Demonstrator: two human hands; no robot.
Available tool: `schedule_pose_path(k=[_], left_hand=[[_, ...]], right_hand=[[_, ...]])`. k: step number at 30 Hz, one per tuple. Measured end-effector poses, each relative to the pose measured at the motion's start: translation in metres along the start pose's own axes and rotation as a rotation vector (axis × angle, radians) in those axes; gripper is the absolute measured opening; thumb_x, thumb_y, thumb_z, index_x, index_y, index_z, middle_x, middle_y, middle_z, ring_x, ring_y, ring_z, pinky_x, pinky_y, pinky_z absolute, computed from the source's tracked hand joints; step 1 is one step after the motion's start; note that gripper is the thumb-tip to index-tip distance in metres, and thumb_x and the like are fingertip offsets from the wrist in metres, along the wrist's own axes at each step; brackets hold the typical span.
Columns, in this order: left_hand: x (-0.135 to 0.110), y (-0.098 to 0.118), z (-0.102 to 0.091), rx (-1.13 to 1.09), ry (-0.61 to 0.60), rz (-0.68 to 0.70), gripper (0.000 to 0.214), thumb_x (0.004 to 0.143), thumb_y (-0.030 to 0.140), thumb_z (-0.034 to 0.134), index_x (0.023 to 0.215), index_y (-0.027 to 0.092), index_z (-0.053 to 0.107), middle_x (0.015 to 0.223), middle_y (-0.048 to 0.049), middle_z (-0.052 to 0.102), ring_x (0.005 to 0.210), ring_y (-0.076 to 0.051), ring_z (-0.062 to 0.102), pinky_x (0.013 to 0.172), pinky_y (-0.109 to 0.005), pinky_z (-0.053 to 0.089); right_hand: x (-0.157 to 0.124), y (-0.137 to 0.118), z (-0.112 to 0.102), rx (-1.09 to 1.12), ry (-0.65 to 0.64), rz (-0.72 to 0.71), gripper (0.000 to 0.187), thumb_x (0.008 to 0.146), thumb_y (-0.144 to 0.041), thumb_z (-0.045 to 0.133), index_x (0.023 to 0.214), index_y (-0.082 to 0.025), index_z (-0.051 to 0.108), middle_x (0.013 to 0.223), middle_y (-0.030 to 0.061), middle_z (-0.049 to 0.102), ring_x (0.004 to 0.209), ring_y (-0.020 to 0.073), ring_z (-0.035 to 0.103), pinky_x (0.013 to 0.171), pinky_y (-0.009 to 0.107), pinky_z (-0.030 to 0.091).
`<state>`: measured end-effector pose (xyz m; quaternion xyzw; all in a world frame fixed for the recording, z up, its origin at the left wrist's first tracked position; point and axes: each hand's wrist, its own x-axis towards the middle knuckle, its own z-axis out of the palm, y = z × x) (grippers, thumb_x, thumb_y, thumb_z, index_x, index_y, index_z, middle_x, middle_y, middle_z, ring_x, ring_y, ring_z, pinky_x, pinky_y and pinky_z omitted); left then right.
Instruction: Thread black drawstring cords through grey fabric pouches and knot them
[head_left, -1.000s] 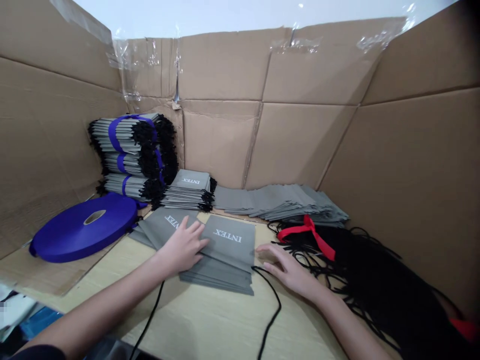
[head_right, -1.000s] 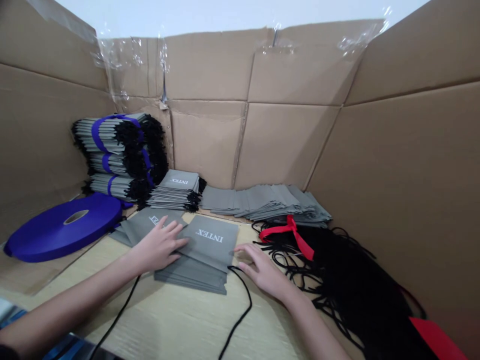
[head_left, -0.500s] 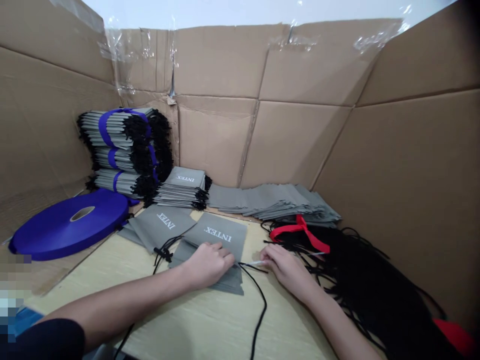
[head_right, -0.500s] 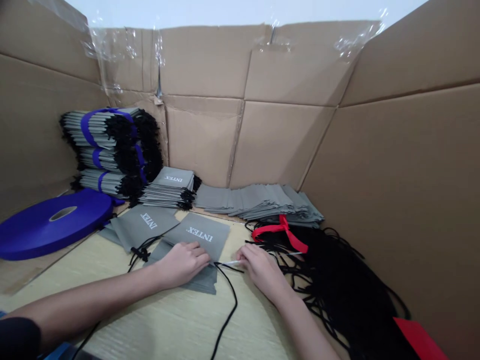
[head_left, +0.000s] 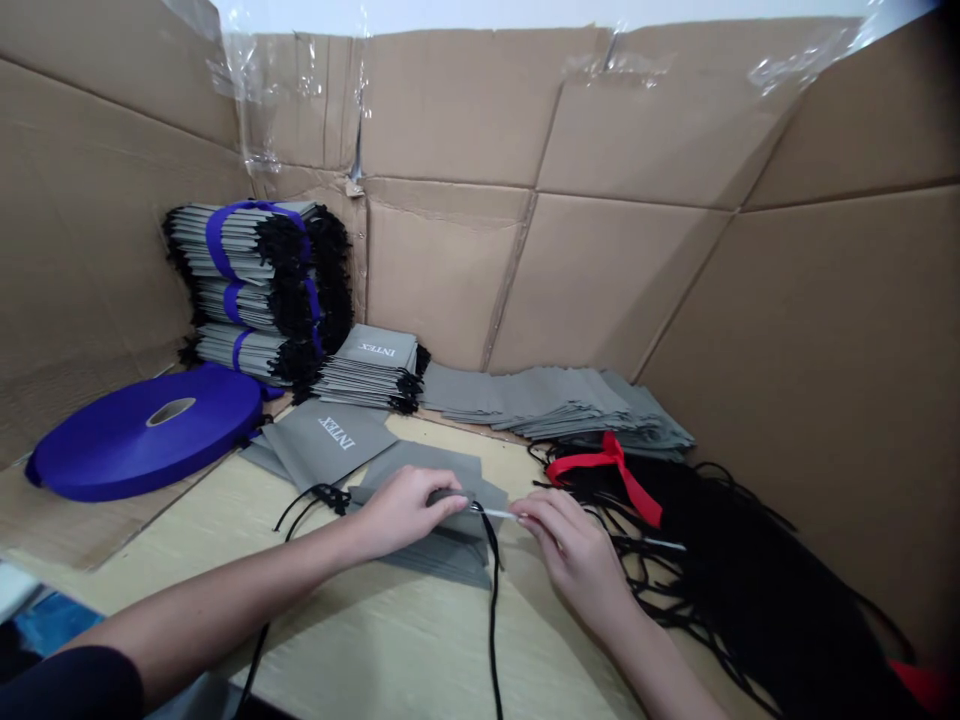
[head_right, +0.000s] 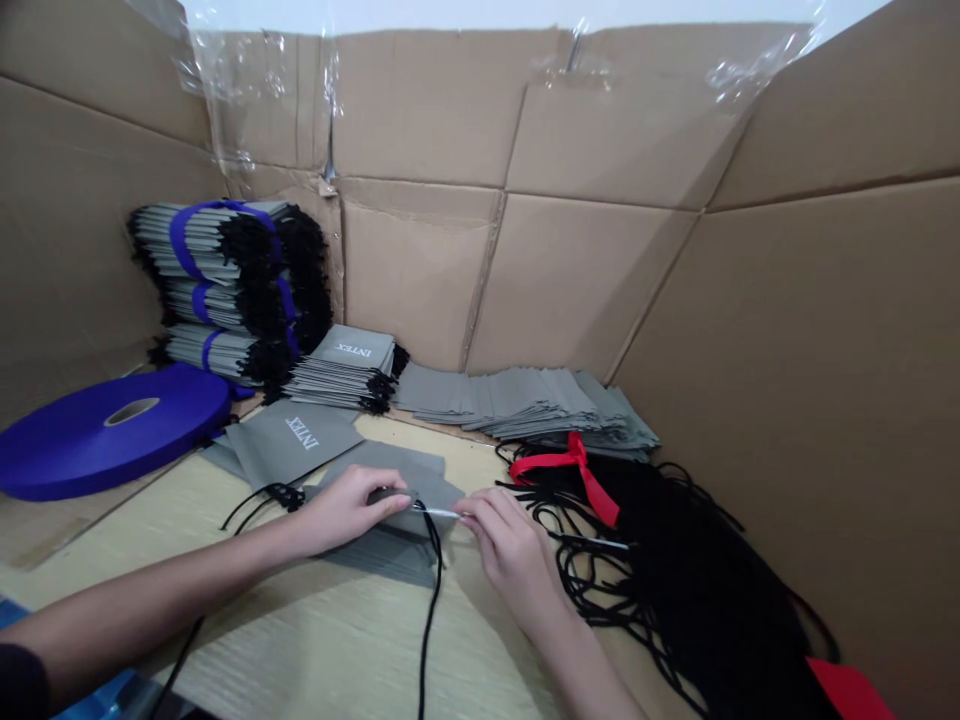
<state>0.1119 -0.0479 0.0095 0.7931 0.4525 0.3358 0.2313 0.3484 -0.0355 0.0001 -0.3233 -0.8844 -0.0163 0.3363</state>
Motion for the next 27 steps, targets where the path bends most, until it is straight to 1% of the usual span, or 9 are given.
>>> schedule_pose_path(k=[3,7,11,17,22,27], left_hand=[[0.0,0.001,-0.002,-0.019,0.003,-0.009,0.025,0.086,0.037,0.048,0.082,0.017,0.063,0.075,0.0012,0.065,0.068,-0.013,0.054,0.061,-0.021,0.036],[0.0,0.001,-0.007,-0.036,-0.028,0.002,0.027,0.085,0.037,0.048,0.082,0.016,0.063,0.075,0.001,0.063,0.068,-0.013,0.053,0.061,-0.021,0.036],[0.0,0.001,-0.01,-0.024,-0.051,0.012,0.028,0.086,0.039,0.047,0.08,0.015,0.061,0.071,0.002,0.06,0.066,-0.012,0.05,0.059,-0.02,0.035],[0.0,0.002,-0.011,-0.016,-0.069,0.025,0.029,0.086,0.039,0.045,0.079,0.015,0.059,0.072,0.0012,0.058,0.067,-0.013,0.05,0.063,-0.021,0.036],[0.0,0.0,-0.012,-0.016,-0.079,0.032,0.029,0.087,0.039,0.044,0.077,0.015,0.057,0.069,0.0023,0.055,0.066,-0.012,0.048,0.061,-0.021,0.036],[0.001,0.0,-0.013,-0.018,-0.096,0.011,0.029,0.086,0.04,0.044,0.08,0.015,0.058,0.071,0.0015,0.056,0.068,-0.013,0.049,0.064,-0.021,0.037]], right_hand=[[0.0,-0.003,0.0,-0.019,0.037,-0.037,0.019,0.09,-0.016,0.043,0.098,-0.022,0.06,0.088,0.0057,0.061,0.082,0.0177,0.057,0.071,0.03,0.046],[0.001,-0.006,-0.001,-0.032,0.082,-0.031,0.019,0.089,-0.017,0.045,0.096,-0.022,0.061,0.087,0.0056,0.061,0.082,0.0182,0.058,0.071,0.03,0.047],[0.001,-0.008,-0.001,-0.039,0.091,-0.026,0.019,0.089,-0.018,0.045,0.095,-0.023,0.062,0.086,0.0057,0.061,0.081,0.0184,0.059,0.07,0.03,0.048],[-0.001,-0.008,0.001,-0.048,0.083,-0.011,0.019,0.09,-0.018,0.044,0.096,-0.022,0.061,0.087,0.0061,0.059,0.081,0.0179,0.058,0.069,0.029,0.047],[-0.001,-0.008,0.0,-0.055,0.085,-0.009,0.019,0.09,-0.017,0.043,0.096,-0.022,0.061,0.088,0.0063,0.058,0.082,0.0176,0.058,0.069,0.029,0.047],[0.0,-0.011,-0.003,-0.07,0.088,-0.005,0.02,0.09,-0.02,0.043,0.095,-0.023,0.062,0.087,0.0061,0.06,0.081,0.0179,0.059,0.068,0.029,0.048]])
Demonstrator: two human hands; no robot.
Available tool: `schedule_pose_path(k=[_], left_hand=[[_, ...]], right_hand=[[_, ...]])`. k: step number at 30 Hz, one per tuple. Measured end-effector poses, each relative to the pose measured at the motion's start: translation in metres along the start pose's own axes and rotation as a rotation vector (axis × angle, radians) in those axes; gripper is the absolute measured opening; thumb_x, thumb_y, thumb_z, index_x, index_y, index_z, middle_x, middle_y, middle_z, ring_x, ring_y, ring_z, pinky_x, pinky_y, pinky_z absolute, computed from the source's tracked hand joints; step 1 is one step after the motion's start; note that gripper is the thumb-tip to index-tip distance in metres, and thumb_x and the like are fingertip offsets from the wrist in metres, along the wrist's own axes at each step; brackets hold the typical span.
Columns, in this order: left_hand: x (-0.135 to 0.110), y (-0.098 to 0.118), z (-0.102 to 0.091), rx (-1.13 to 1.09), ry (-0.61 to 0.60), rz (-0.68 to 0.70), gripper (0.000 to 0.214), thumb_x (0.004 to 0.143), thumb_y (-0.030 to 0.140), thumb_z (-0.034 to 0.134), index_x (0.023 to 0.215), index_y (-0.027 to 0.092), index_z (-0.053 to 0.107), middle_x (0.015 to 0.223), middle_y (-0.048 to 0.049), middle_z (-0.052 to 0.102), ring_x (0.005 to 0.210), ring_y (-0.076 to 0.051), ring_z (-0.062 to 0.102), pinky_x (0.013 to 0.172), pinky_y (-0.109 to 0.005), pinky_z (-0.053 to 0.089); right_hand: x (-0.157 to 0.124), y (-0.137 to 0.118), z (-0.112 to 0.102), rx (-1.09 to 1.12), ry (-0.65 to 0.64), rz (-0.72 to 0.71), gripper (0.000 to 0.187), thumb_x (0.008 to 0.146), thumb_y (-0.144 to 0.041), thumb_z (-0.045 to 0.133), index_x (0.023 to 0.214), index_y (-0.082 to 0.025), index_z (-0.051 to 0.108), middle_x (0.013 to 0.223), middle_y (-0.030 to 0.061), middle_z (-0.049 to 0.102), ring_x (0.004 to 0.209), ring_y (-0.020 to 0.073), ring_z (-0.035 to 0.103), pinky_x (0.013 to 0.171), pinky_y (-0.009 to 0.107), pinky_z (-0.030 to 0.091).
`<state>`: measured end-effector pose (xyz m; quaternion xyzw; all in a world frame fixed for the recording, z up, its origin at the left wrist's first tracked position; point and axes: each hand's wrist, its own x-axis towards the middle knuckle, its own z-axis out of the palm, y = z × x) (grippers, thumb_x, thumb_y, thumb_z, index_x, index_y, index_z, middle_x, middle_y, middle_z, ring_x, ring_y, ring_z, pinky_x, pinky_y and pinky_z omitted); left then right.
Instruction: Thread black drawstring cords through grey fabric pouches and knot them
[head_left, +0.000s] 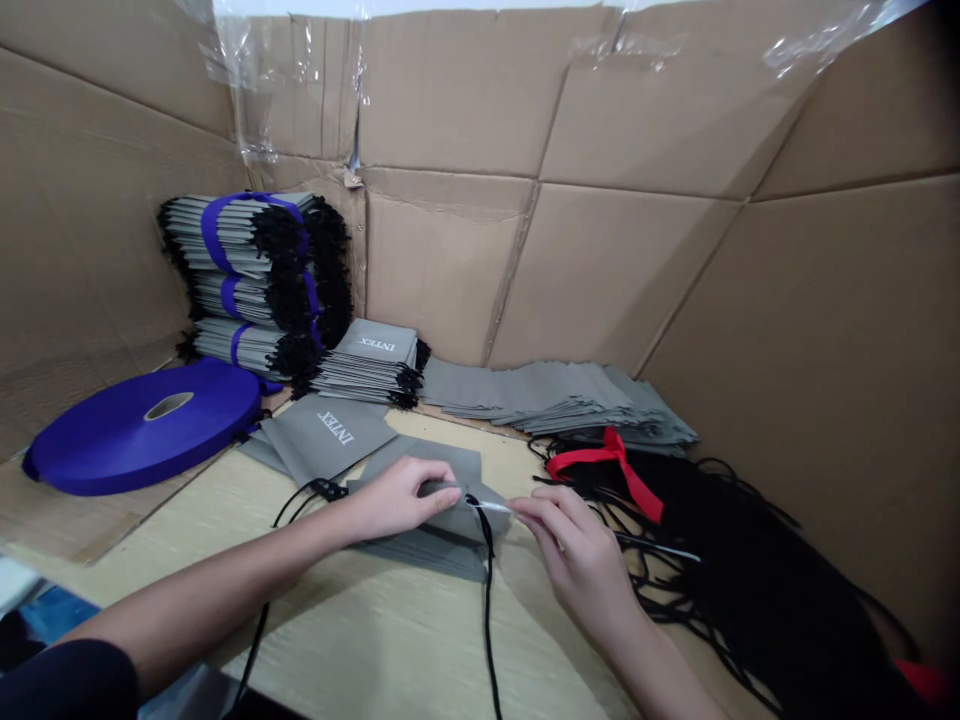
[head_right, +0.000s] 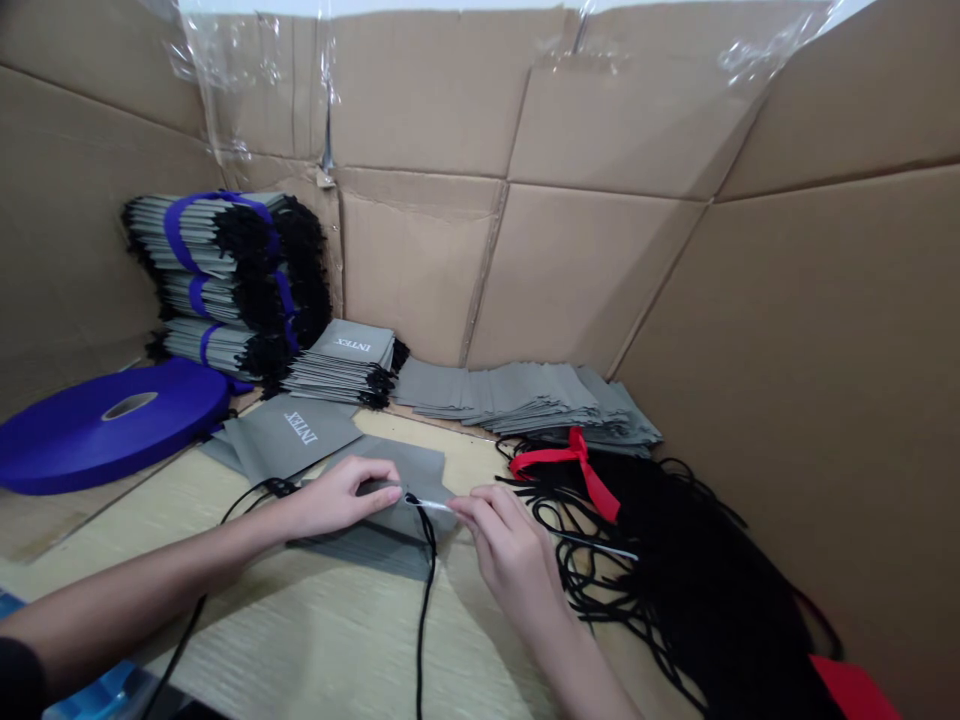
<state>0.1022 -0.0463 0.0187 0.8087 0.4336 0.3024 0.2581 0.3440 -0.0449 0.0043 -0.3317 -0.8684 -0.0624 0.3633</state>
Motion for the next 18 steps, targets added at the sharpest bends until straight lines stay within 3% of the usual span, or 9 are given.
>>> schedule_pose_path(k=[18], left_hand=[[0.0016,0.0012,0.0023,-0.058,0.018,0.006,0.026,0.086,0.038,0.048,0.079,0.016,0.06,0.071,0.0032,0.058,0.068,-0.012,0.05,0.061,-0.02,0.034]], right_hand=[[0.0008,-0.0048,0.001,-0.093,0.032,-0.064,0.021,0.09,-0.016,0.043,0.095,-0.021,0.062,0.084,0.0061,0.061,0.076,0.0168,0.058,0.065,0.027,0.045]])
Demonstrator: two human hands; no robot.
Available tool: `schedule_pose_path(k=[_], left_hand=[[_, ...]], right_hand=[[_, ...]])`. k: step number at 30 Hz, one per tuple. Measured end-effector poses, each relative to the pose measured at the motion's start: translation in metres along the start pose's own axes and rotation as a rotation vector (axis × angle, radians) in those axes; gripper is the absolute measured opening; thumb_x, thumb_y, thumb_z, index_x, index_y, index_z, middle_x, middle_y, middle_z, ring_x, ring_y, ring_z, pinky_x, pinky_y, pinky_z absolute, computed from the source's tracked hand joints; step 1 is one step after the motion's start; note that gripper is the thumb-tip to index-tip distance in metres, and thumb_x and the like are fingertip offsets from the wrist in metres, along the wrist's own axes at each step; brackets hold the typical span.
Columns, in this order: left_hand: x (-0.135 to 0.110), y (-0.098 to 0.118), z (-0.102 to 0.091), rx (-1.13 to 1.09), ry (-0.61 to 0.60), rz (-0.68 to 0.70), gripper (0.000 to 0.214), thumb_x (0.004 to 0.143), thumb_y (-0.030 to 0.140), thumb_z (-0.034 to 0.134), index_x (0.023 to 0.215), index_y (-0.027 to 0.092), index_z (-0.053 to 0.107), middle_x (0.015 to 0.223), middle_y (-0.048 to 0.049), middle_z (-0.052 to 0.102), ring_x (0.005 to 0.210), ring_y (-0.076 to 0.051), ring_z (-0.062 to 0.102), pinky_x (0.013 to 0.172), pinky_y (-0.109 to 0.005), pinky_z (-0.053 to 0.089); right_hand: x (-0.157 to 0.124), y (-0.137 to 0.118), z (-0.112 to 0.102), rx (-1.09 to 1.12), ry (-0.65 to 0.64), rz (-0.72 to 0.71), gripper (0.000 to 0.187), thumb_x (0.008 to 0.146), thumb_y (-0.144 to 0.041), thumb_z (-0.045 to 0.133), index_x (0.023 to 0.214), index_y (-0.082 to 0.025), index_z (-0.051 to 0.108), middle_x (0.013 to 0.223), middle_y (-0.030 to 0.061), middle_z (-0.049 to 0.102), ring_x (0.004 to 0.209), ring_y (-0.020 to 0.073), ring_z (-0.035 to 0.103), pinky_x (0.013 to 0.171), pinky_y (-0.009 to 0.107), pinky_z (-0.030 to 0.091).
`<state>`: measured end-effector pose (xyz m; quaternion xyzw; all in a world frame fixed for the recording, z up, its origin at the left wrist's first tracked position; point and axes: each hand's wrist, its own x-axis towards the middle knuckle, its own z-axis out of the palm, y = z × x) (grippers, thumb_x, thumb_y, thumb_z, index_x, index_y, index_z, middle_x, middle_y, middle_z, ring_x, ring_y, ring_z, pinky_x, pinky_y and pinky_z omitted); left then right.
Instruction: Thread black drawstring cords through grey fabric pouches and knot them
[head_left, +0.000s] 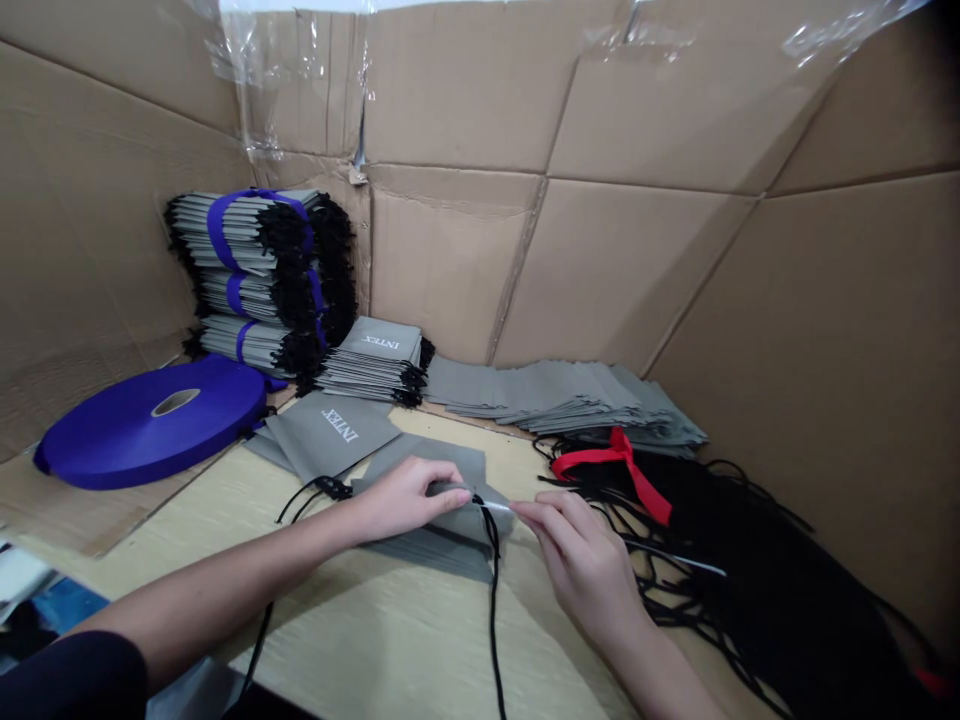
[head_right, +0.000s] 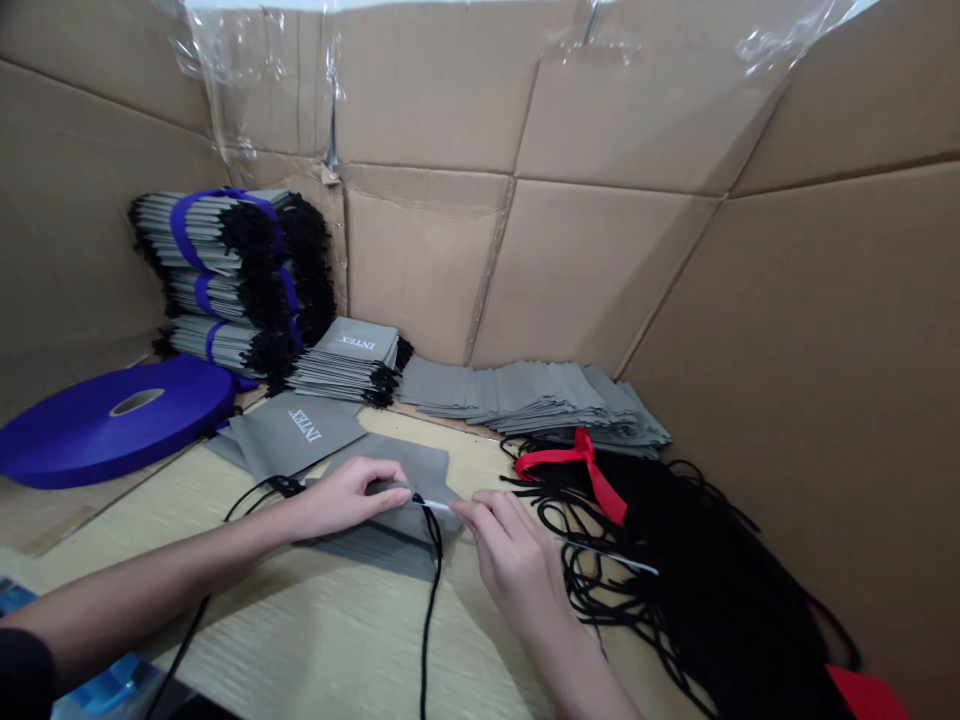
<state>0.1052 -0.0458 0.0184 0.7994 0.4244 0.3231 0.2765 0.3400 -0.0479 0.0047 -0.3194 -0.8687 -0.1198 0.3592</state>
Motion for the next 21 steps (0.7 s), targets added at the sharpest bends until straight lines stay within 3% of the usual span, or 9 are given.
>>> schedule_pose_path(k=[7,11,16,21], left_hand=[[0.0,-0.002,0.0,-0.012,-0.013,0.005,0.025,0.086,0.038,0.048,0.083,0.016,0.06,0.077,0.0016,0.059,0.073,-0.013,0.052,0.065,-0.021,0.037],[-0.002,-0.001,-0.001,-0.02,0.093,0.031,0.023,0.081,0.031,0.057,0.1,0.018,0.055,0.086,-0.0008,0.059,0.078,-0.014,0.054,0.069,-0.023,0.04],[-0.004,-0.006,0.002,0.154,0.239,0.213,0.011,0.083,0.027,0.057,0.089,0.018,0.055,0.083,-0.002,0.059,0.078,-0.015,0.054,0.071,-0.025,0.042],[-0.007,-0.013,0.007,0.26,0.333,0.396,0.012,0.087,0.024,0.052,0.098,0.017,0.054,0.087,-0.0036,0.062,0.081,-0.015,0.056,0.075,-0.026,0.044]], right_hand=[[-0.001,-0.001,0.0,-0.026,0.014,-0.01,0.021,0.09,-0.016,0.043,0.094,-0.02,0.063,0.082,0.0061,0.061,0.074,0.016,0.057,0.064,0.027,0.045],[-0.003,0.001,0.001,0.012,0.034,0.016,0.019,0.089,-0.015,0.045,0.095,-0.019,0.062,0.085,0.0062,0.06,0.077,0.0162,0.058,0.067,0.027,0.045],[-0.003,0.0,0.003,0.094,0.017,0.073,0.017,0.088,-0.015,0.046,0.096,-0.02,0.061,0.086,0.0053,0.059,0.078,0.0167,0.058,0.068,0.028,0.045],[-0.002,-0.004,0.006,0.22,0.029,0.141,0.016,0.089,-0.015,0.046,0.096,-0.02,0.059,0.085,0.0045,0.057,0.08,0.0166,0.057,0.069,0.028,0.045]])
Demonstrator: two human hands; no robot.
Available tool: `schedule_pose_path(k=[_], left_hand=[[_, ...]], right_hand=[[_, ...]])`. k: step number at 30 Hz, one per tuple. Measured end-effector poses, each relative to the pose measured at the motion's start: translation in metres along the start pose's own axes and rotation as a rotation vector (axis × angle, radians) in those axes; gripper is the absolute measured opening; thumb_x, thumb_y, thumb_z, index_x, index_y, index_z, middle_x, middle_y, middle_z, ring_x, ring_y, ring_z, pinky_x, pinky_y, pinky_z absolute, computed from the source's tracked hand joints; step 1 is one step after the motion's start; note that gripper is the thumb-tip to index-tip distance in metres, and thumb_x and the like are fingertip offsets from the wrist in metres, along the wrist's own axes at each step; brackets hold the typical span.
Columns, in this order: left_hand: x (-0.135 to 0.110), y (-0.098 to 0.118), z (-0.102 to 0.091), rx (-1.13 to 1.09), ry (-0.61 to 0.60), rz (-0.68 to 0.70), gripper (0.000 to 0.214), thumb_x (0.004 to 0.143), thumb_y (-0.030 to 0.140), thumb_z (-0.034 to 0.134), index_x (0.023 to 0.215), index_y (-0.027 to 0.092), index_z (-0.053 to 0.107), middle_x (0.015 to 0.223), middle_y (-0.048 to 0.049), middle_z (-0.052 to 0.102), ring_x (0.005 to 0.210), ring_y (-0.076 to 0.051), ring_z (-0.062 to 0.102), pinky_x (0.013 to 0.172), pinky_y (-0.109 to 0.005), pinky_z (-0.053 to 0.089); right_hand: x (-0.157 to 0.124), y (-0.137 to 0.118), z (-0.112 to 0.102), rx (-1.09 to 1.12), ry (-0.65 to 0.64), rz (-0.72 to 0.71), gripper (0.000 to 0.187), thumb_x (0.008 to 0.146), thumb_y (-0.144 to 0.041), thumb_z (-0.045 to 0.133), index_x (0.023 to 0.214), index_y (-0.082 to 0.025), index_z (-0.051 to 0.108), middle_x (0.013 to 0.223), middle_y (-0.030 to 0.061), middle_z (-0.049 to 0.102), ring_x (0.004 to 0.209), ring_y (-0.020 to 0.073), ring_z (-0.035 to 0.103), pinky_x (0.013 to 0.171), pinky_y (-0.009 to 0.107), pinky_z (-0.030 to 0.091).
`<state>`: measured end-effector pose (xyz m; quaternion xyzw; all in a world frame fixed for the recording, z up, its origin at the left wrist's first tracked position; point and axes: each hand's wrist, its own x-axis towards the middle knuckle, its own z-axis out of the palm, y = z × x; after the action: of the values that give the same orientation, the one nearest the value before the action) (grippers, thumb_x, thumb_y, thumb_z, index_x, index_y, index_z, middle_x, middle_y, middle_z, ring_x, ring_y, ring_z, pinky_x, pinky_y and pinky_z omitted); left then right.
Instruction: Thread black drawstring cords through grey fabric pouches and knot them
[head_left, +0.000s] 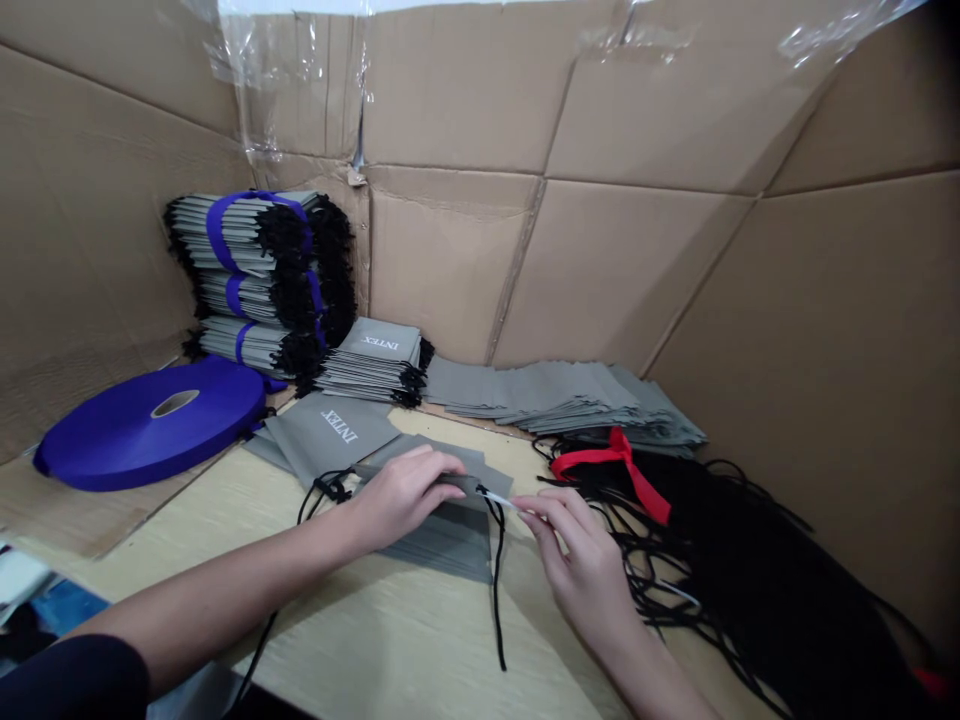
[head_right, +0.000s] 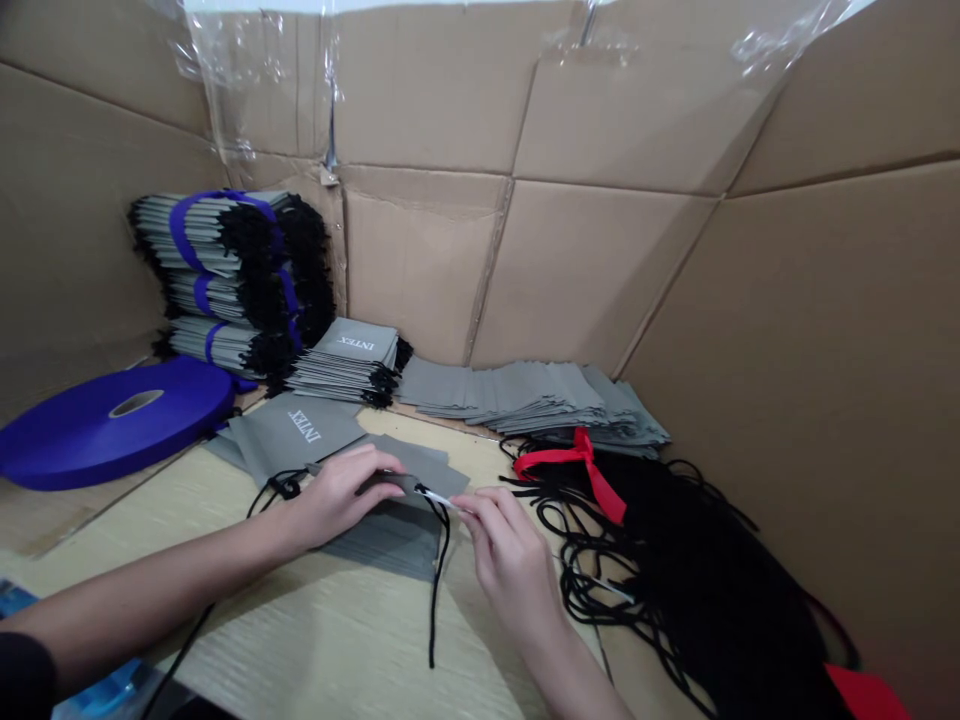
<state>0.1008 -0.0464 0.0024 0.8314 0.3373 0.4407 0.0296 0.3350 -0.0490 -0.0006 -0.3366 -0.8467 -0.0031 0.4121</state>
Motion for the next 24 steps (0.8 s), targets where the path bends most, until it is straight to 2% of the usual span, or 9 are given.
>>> schedule_pose_path(k=[3,8,11,14,17,20,24], left_hand=[[-0.001,-0.001,0.001,0.0,0.018,0.002,0.007,0.087,0.022,0.052,0.091,0.017,0.055,0.083,-0.0027,0.062,0.079,-0.014,0.056,0.073,-0.025,0.044],[0.003,0.006,0.002,-0.035,-0.022,-0.169,0.007,0.083,0.023,0.058,0.083,0.017,0.055,0.084,-0.0024,0.063,0.079,-0.016,0.057,0.073,-0.027,0.044],[0.005,0.014,0.005,-0.039,-0.06,-0.205,0.012,0.08,0.028,0.062,0.084,0.018,0.056,0.092,-0.0039,0.064,0.087,-0.018,0.056,0.077,-0.03,0.044],[0.004,0.017,0.011,-0.043,0.024,-0.263,0.014,0.076,0.029,0.067,0.078,0.018,0.058,0.09,-0.0032,0.066,0.088,-0.02,0.054,0.077,-0.032,0.044],[0.002,0.016,0.014,-0.065,0.142,-0.313,0.014,0.072,0.022,0.07,0.067,0.018,0.058,0.083,-0.0007,0.067,0.089,-0.02,0.053,0.079,-0.033,0.043],[0.001,0.015,0.012,0.003,0.164,-0.226,0.012,0.075,0.017,0.067,0.066,0.019,0.06,0.083,0.0011,0.069,0.101,-0.023,0.048,0.088,-0.039,0.037],[0.0,0.012,0.007,0.113,0.124,-0.061,0.013,0.083,0.014,0.055,0.072,0.02,0.061,0.09,0.001,0.07,0.108,-0.025,0.044,0.093,-0.045,0.03]], right_hand=[[0.0,-0.001,0.002,0.026,0.012,0.009,0.016,0.089,-0.016,0.045,0.095,-0.02,0.059,0.085,0.0045,0.057,0.079,0.0171,0.058,0.069,0.028,0.046],[0.001,-0.002,0.004,0.016,0.023,0.005,0.016,0.089,-0.017,0.045,0.094,-0.02,0.06,0.082,0.0047,0.058,0.076,0.017,0.059,0.066,0.027,0.048],[0.001,-0.003,0.005,0.015,0.032,0.001,0.016,0.089,-0.017,0.045,0.094,-0.019,0.061,0.082,0.0047,0.058,0.075,0.0167,0.059,0.065,0.026,0.048],[0.001,-0.006,0.006,0.027,0.025,-0.006,0.016,0.089,-0.016,0.045,0.095,-0.019,0.06,0.083,0.0048,0.057,0.077,0.0165,0.058,0.066,0.027,0.047],[0.0,-0.008,0.006,0.036,0.021,-0.005,0.016,0.089,-0.014,0.046,0.097,-0.019,0.059,0.084,0.005,0.056,0.078,0.0163,0.057,0.067,0.027,0.047],[-0.002,-0.006,0.007,0.012,0.014,-0.011,0.016,0.089,-0.014,0.046,0.097,-0.019,0.059,0.085,0.0053,0.056,0.079,0.0166,0.056,0.067,0.027,0.046],[-0.004,-0.003,0.007,-0.037,-0.026,-0.022,0.017,0.089,-0.014,0.045,0.097,-0.019,0.06,0.086,0.0057,0.056,0.08,0.0171,0.057,0.068,0.028,0.046]])
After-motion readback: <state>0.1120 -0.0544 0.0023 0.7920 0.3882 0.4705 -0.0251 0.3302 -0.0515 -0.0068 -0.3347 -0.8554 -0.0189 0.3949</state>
